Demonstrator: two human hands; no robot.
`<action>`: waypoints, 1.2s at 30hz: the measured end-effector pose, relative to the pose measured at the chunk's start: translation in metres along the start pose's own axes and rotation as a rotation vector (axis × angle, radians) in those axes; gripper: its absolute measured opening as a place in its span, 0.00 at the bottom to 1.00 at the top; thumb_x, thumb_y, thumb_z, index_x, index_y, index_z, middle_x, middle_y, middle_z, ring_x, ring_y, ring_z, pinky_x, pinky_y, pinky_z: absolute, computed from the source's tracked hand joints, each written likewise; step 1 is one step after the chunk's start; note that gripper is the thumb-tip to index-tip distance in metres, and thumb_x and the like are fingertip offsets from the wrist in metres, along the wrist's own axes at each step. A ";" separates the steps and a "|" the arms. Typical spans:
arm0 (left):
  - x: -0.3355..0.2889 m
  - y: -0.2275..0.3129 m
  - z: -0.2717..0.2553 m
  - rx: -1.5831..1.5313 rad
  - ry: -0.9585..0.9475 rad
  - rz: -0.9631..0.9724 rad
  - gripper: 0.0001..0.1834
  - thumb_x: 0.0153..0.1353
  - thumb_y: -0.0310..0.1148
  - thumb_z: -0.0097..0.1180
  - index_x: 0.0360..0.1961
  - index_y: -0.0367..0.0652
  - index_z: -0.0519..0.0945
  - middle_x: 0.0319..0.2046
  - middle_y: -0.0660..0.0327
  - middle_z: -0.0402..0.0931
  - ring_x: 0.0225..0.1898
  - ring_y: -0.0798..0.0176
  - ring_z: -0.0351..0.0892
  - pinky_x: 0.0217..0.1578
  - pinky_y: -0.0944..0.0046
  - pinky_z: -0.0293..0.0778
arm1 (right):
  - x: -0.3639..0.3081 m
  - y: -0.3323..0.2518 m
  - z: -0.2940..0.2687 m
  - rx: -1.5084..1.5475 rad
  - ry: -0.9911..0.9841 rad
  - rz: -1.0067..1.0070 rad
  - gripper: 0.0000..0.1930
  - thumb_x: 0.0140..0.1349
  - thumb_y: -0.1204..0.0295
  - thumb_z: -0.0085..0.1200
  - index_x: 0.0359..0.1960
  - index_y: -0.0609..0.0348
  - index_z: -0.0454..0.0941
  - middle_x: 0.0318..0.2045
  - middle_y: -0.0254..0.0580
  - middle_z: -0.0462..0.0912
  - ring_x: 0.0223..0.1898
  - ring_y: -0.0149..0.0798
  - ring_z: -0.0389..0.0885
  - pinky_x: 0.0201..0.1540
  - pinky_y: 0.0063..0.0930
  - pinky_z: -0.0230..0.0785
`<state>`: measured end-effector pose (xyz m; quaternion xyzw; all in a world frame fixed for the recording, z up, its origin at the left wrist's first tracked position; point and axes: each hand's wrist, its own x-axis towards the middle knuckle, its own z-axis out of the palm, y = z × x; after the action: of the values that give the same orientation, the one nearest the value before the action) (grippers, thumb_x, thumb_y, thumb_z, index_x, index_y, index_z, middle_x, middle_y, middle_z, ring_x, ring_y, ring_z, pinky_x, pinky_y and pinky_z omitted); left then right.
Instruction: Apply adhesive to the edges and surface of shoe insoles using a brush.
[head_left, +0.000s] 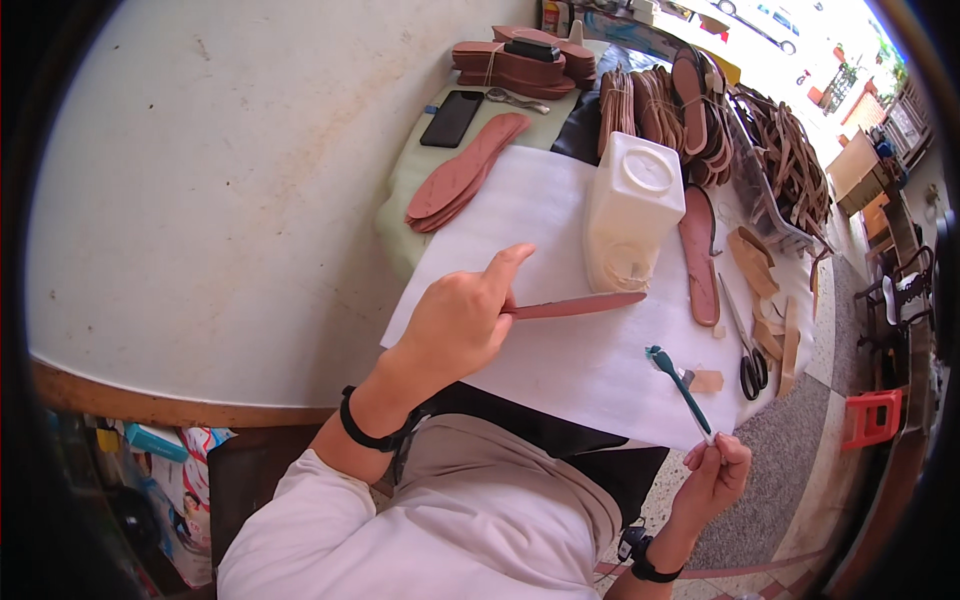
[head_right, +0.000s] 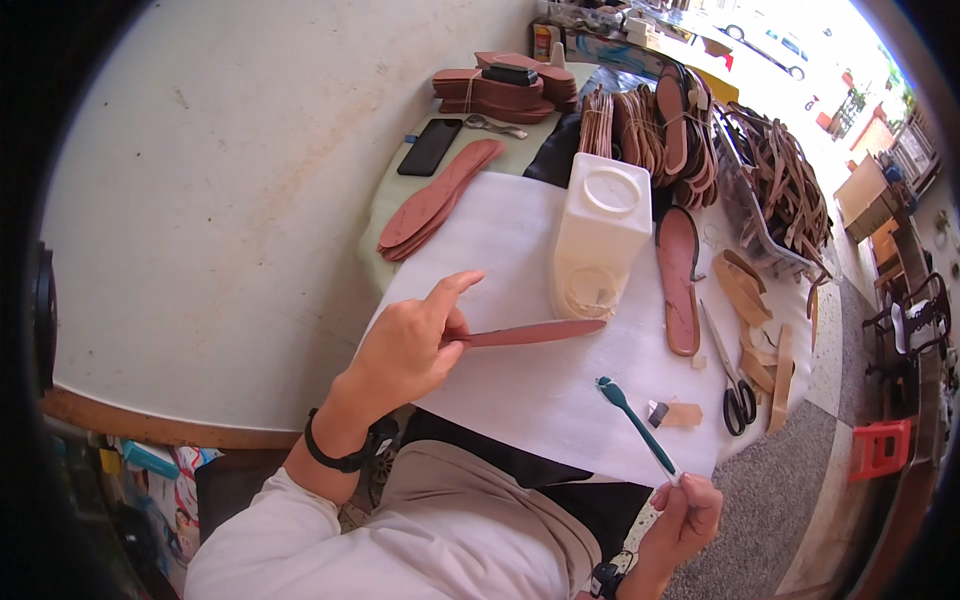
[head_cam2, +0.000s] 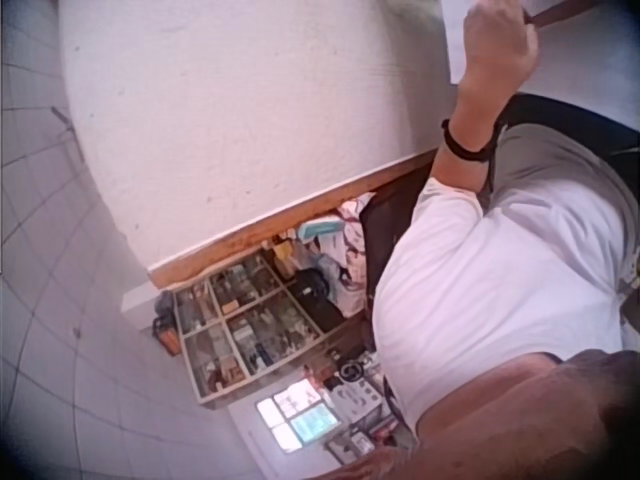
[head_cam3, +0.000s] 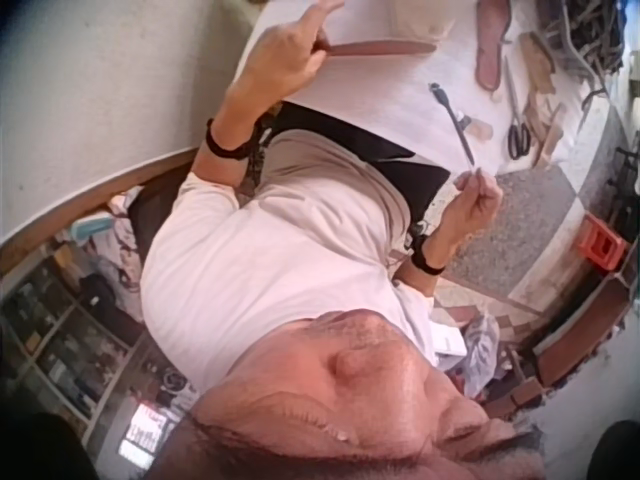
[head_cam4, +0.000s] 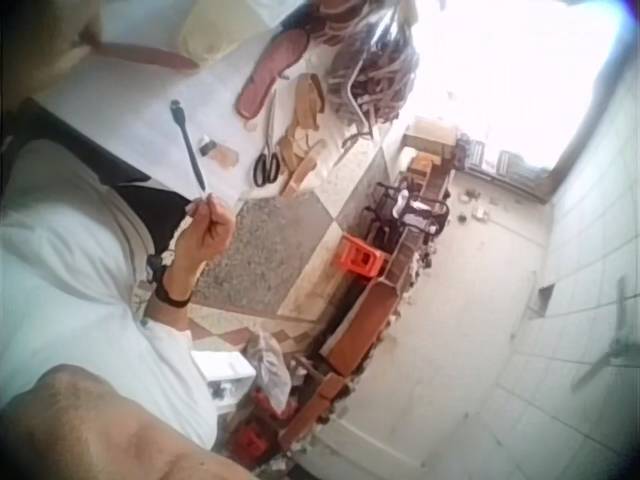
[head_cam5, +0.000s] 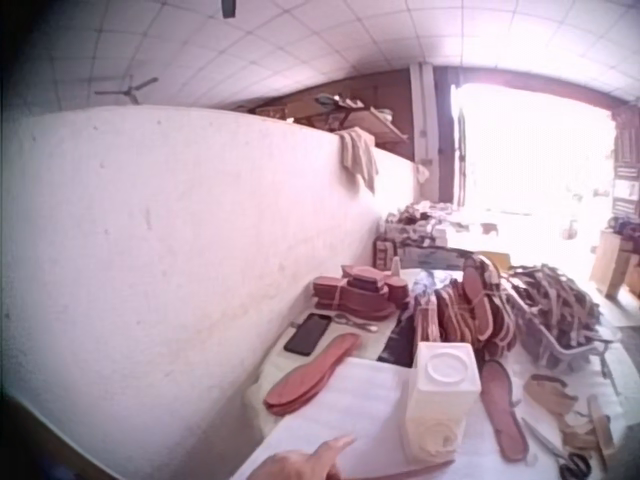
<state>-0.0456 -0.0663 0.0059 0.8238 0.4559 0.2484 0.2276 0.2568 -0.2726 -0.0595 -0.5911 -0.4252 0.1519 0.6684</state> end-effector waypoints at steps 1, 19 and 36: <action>-0.001 -0.004 0.000 0.013 -0.007 -0.015 0.38 0.52 0.17 0.59 0.67 0.40 0.68 0.30 0.52 0.85 0.34 0.45 0.85 0.39 0.54 0.80 | 0.000 0.002 0.000 0.000 0.001 0.002 0.06 0.69 0.86 0.50 0.40 0.62 0.73 0.35 0.43 0.77 0.26 0.27 0.73 0.29 0.21 0.69; -0.026 -0.021 -0.042 -0.685 0.293 -0.228 0.44 0.55 0.14 0.65 0.73 0.36 0.60 0.36 0.57 0.87 0.40 0.70 0.85 0.43 0.68 0.79 | 0.006 0.009 0.011 -0.019 -0.017 -0.068 0.03 0.75 0.80 0.48 0.44 0.59 0.74 0.36 0.37 0.73 0.26 0.24 0.69 0.26 0.17 0.65; -0.013 -0.006 -0.015 -1.402 0.290 -0.276 0.43 0.61 0.14 0.62 0.74 0.29 0.52 0.41 0.49 0.87 0.44 0.64 0.87 0.50 0.64 0.82 | 0.015 -0.023 0.026 0.124 0.021 -0.034 0.05 0.74 0.82 0.47 0.44 0.59 0.73 0.39 0.37 0.73 0.27 0.25 0.68 0.28 0.18 0.63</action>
<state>-0.0639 -0.0724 0.0113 0.3785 0.3149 0.5576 0.6683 0.2394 -0.2511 -0.0337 -0.5428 -0.4178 0.1603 0.7107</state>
